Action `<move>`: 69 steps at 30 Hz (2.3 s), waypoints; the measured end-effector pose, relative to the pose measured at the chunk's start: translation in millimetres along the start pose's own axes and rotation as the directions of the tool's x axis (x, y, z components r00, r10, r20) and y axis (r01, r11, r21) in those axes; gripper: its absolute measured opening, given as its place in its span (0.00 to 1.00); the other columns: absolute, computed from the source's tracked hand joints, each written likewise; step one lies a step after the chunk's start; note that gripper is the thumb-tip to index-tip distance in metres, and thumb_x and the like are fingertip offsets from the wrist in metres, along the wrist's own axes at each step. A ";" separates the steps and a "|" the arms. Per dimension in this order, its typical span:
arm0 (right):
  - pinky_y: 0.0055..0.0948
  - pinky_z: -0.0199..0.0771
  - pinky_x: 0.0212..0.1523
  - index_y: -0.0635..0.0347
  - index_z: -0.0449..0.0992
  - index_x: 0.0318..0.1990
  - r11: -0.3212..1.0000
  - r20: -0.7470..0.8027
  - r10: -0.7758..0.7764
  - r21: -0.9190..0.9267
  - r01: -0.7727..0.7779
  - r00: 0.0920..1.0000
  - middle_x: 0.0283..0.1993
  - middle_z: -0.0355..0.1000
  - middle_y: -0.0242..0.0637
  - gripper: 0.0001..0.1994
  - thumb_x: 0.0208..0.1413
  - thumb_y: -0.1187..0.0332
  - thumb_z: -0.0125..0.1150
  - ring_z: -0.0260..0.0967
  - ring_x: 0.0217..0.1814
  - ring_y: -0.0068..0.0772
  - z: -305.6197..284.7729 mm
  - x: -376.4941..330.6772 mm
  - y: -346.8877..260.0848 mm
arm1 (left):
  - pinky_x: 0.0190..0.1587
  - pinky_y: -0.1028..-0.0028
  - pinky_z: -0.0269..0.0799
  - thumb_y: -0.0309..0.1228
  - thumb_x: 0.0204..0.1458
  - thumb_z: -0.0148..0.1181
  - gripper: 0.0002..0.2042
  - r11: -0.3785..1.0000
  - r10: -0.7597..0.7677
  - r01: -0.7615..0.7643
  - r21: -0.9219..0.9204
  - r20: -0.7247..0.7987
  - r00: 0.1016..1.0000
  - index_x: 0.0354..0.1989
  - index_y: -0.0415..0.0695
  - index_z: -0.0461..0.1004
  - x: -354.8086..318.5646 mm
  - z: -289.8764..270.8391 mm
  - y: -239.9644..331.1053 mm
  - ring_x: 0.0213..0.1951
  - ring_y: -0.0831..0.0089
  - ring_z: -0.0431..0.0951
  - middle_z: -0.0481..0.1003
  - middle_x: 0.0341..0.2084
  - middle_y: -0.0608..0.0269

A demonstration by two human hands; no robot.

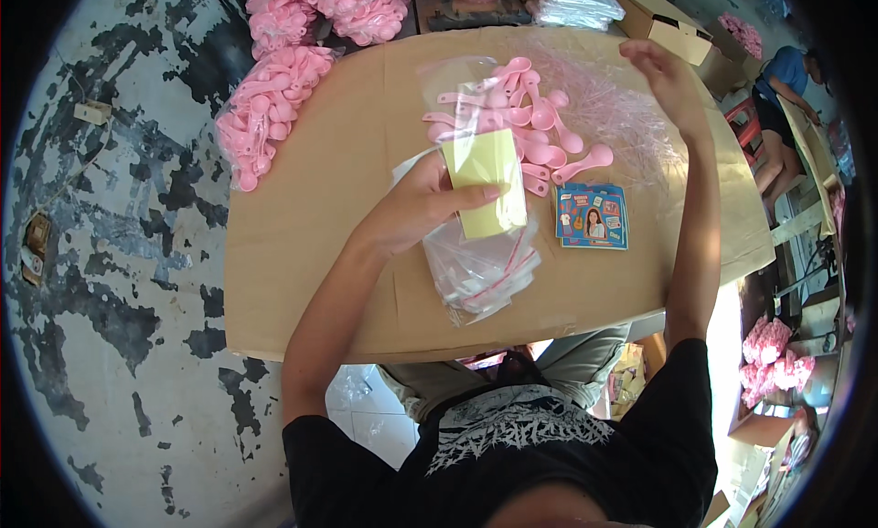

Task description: The person places a pink plastic spoon and a small printed card into a clear plastic bag, then seals the bag. This process is repeated multiple times with items from piles on the table.

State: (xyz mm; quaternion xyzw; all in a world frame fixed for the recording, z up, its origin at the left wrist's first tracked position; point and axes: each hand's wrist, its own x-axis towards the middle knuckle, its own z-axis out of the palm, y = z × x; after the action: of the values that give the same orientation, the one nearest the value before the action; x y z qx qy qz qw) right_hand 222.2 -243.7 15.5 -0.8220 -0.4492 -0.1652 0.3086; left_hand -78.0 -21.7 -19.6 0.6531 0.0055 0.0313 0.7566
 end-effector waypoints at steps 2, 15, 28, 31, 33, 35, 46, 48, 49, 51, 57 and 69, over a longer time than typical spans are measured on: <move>0.31 0.68 0.55 0.64 0.76 0.46 0.871 -0.128 0.022 0.489 0.044 0.992 0.46 0.75 0.34 0.11 0.61 0.70 0.51 0.71 0.50 0.30 -7.7 -4.0 -24.1 | 0.51 0.68 0.75 0.26 0.54 0.62 0.22 0.997 -0.006 -0.001 0.080 0.089 0.996 0.56 0.37 0.66 -1.5 4.6 6.0 0.48 0.69 0.78 0.76 0.46 0.59; 0.13 0.61 0.22 0.65 0.78 0.39 0.547 0.456 -0.126 0.773 -0.322 0.881 0.28 0.73 0.25 0.07 0.60 0.70 0.61 0.64 0.23 0.08 29.7 -48.4 -151.0 | 0.51 0.69 0.75 0.33 0.63 0.51 0.19 0.982 -0.189 0.189 -0.004 0.058 0.980 0.58 0.36 0.65 -3.7 20.3 0.0 0.48 0.69 0.77 0.76 0.46 0.56; 0.33 0.73 0.39 0.51 0.81 0.37 0.863 -0.297 -0.460 0.072 0.500 0.837 0.37 0.74 0.30 0.11 0.43 0.66 0.71 0.72 0.43 0.33 43.4 -51.0 -160.8 | 0.37 0.80 0.72 0.25 0.63 0.47 0.17 0.913 0.340 -0.253 0.321 -0.253 0.906 0.60 0.35 0.65 0.0 27.6 -11.4 0.39 0.81 0.76 0.76 0.44 0.54; 0.31 0.73 0.37 0.50 0.82 0.36 0.863 -0.269 -0.486 0.000 0.505 0.831 0.37 0.75 0.27 0.11 0.43 0.64 0.71 0.72 0.41 0.32 53.8 -53.0 -152.6 | 0.40 0.80 0.71 0.24 0.63 0.46 0.19 0.876 0.305 -0.170 0.452 -0.244 0.921 0.61 0.35 0.64 -7.0 35.2 -5.4 0.40 0.81 0.75 0.76 0.45 0.56; 0.31 0.73 0.37 0.50 0.82 0.35 0.863 -0.265 -0.485 0.011 0.505 0.834 0.37 0.76 0.26 0.10 0.43 0.64 0.71 0.72 0.40 0.31 57.1 -54.7 -150.7 | 0.44 0.80 0.71 0.24 0.64 0.45 0.19 0.858 0.252 -0.104 0.504 -0.237 0.938 0.62 0.35 0.63 -7.2 33.2 -7.1 0.42 0.82 0.74 0.74 0.48 0.60; 0.31 0.73 0.38 0.50 0.82 0.35 0.859 -0.258 -0.489 0.026 0.512 0.833 0.36 0.76 0.25 0.10 0.42 0.64 0.71 0.72 0.40 0.31 58.2 -54.8 -151.5 | 0.29 0.70 0.70 0.23 0.60 0.47 0.21 0.764 0.382 -0.195 0.615 -0.187 0.905 0.63 0.34 0.61 -6.1 27.1 -13.2 0.27 0.74 0.76 0.74 0.25 0.47; 0.22 0.66 0.33 0.58 0.77 0.30 0.829 -0.019 -0.034 0.558 0.039 0.999 0.29 0.73 0.26 0.03 0.47 0.73 0.64 0.68 0.33 0.20 50.9 -51.2 -144.6 | 0.27 0.70 0.66 0.25 0.63 0.44 0.20 0.744 0.253 -0.116 0.658 -0.117 0.960 0.63 0.40 0.59 -5.1 26.7 -9.1 0.23 0.73 0.75 0.72 0.21 0.50; 0.21 0.65 0.32 0.61 0.76 0.32 0.632 -0.016 0.048 0.775 -0.018 0.999 0.28 0.71 0.26 0.04 0.53 0.71 0.58 0.64 0.28 0.18 35.0 -38.0 -124.6 | 0.28 0.71 0.68 0.26 0.64 0.43 0.19 0.845 0.244 -0.151 0.513 -0.120 0.962 0.63 0.42 0.58 -2.4 21.0 -10.8 0.25 0.74 0.77 0.76 0.25 0.51; 0.22 0.64 0.31 0.62 0.75 0.32 0.618 -0.043 0.056 0.787 0.000 0.998 0.28 0.71 0.26 0.06 0.55 0.69 0.57 0.64 0.27 0.18 20.1 -30.8 -115.5 | 0.32 0.74 0.72 0.29 0.66 0.41 0.18 0.938 0.188 -0.123 0.324 -0.177 0.966 0.63 0.42 0.58 -1.8 19.3 -8.2 0.33 0.75 0.78 0.77 0.33 0.53; 0.21 0.65 0.31 0.63 0.76 0.35 0.414 0.072 -0.142 0.910 -0.006 0.987 0.28 0.71 0.30 0.08 0.57 0.67 0.54 0.66 0.28 0.20 -5.9 -29.7 -70.2 | 0.36 0.76 0.79 0.34 0.67 0.40 0.16 0.984 0.166 -0.175 -0.027 -0.215 0.963 0.59 0.42 0.61 4.9 19.4 -7.7 0.42 0.73 0.80 0.77 0.44 0.53; 0.24 0.69 0.34 0.62 0.76 0.46 0.981 0.173 -0.071 0.190 0.038 0.982 0.35 0.75 0.34 0.12 0.58 0.70 0.52 0.71 0.34 0.26 12.9 -27.0 62.9 | 0.31 0.79 0.78 0.36 0.67 0.41 0.16 0.995 0.047 -0.071 -0.066 -0.310 0.950 0.58 0.40 0.60 14.4 3.7 -6.6 0.37 0.75 0.81 0.76 0.46 0.54; 0.20 0.67 0.32 0.61 0.75 0.51 0.665 0.331 -0.137 0.729 -0.161 0.934 0.33 0.73 0.28 0.13 0.61 0.67 0.57 0.67 0.33 0.16 71.5 -62.5 -144.1 | 0.37 0.79 0.79 0.38 0.66 0.44 0.18 0.985 0.163 -0.174 0.011 -0.409 0.898 0.57 0.41 0.68 8.8 9.2 -11.5 0.38 0.78 0.79 0.76 0.43 0.62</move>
State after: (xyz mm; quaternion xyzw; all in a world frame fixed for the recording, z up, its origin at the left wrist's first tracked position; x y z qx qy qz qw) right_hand 66.9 -178.1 -21.1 -0.6418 -0.5197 0.1879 0.5317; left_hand -68.3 -32.0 -29.3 0.6203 0.1067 0.2325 0.7415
